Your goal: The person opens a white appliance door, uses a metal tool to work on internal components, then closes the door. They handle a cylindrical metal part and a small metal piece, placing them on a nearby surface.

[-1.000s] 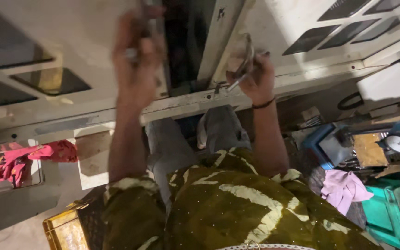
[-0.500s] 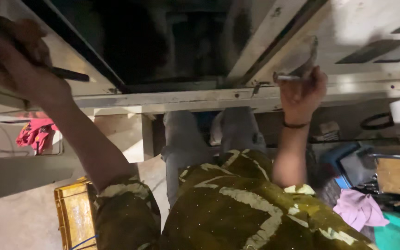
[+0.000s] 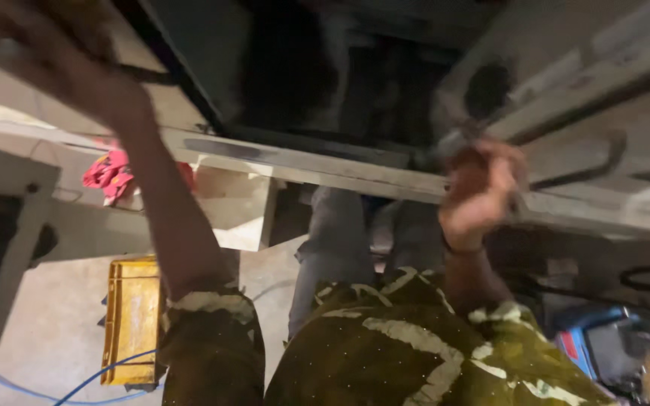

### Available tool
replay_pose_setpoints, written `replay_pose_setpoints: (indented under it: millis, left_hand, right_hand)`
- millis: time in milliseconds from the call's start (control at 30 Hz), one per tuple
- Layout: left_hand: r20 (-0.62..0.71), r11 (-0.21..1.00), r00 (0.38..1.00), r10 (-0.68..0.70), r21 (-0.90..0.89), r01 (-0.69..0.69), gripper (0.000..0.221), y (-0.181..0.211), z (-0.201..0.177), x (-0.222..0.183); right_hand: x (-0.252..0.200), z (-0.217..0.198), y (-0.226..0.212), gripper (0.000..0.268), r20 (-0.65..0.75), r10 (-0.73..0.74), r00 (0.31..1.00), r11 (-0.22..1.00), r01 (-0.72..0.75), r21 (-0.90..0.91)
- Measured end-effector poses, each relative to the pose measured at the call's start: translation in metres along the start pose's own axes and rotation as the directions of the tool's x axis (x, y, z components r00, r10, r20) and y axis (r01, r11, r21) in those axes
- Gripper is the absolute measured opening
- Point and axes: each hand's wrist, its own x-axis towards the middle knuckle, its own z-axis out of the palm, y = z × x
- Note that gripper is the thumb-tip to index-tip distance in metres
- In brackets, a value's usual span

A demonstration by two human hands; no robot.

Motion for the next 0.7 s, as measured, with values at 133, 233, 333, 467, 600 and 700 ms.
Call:
replay_pose_setpoints:
  millis: [133,233,333,467,600,700]
  left_hand:
    - [-0.141,0.981,0.987,0.075,0.187,-0.047,0.035,-0.008,0.010,-0.007]
    - [-0.132,0.962,0.988,0.081,0.269,-0.043,0.035,-0.006,0.016,-0.010]
    - [-0.067,0.951,0.994,0.091,0.302,-0.066,0.036,0.005,0.026,-0.006]
    - [-0.021,0.951,0.994,0.105,0.295,-0.094,0.038,0.015,0.029,-0.005]
    - [-0.031,0.956,0.994,0.107,0.279,-0.094,0.042,0.016,0.033,-0.005]
    - [-0.042,0.958,0.995,0.091,0.277,-0.076,0.044,0.016,0.034,-0.005]
  right_hand:
    - [0.076,0.069,0.099,0.022,0.287,0.416,0.863,0.898,-0.439,0.018]
    - [0.135,0.113,0.192,0.027,0.476,0.515,0.713,0.822,-0.567,-0.039]
    - [0.186,0.153,0.284,0.041,0.353,0.601,0.718,0.791,-0.598,-0.129]
    - [0.226,0.175,0.382,0.059,0.272,0.653,0.707,0.757,-0.611,-0.233]
    - [0.252,0.192,0.457,0.063,0.207,0.690,0.693,0.723,-0.674,-0.155]
    - [0.268,0.211,0.494,0.056,0.310,0.569,0.762,0.792,-0.609,0.043]
